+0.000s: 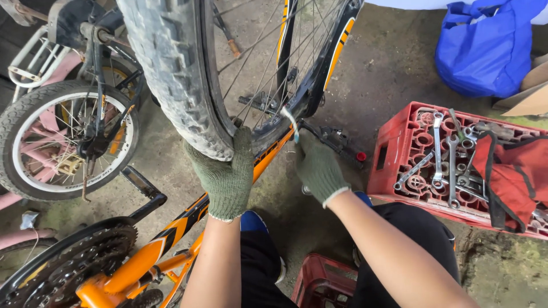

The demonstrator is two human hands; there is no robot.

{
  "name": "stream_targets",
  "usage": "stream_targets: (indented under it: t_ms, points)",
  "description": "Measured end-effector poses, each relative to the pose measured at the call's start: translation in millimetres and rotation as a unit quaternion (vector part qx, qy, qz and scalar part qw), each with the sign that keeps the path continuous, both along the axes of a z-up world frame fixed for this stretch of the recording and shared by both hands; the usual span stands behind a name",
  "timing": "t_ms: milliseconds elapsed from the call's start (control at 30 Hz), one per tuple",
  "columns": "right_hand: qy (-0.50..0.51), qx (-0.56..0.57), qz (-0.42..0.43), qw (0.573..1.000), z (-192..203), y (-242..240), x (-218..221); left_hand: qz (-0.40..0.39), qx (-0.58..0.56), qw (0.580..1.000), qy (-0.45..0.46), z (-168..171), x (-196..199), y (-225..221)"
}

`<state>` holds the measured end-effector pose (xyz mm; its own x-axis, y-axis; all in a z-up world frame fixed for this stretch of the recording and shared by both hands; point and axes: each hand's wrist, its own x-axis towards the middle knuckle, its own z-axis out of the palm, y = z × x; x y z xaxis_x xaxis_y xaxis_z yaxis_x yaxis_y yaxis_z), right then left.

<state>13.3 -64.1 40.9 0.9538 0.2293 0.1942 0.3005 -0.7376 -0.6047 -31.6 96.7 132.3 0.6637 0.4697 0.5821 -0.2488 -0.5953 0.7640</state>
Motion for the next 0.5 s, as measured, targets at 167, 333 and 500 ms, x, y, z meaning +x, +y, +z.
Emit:
stream_targets:
  t_ms: [167,333,500]
  points:
    - [-0.006,0.048,0.006,0.999,1.1,10.6,-6.8,-0.032,-0.028,0.999,-0.016,-0.4,2.6,-3.5]
    - [-0.070,-0.007,0.001,0.998,-8.3,13.1,-16.0,0.003,-0.007,1.000,0.009,-1.4,-0.1,-0.7]
    - [0.107,0.004,0.016,0.994,-12.9,16.0,-9.1,-0.040,-0.062,0.997,0.015,2.3,-0.1,-2.8]
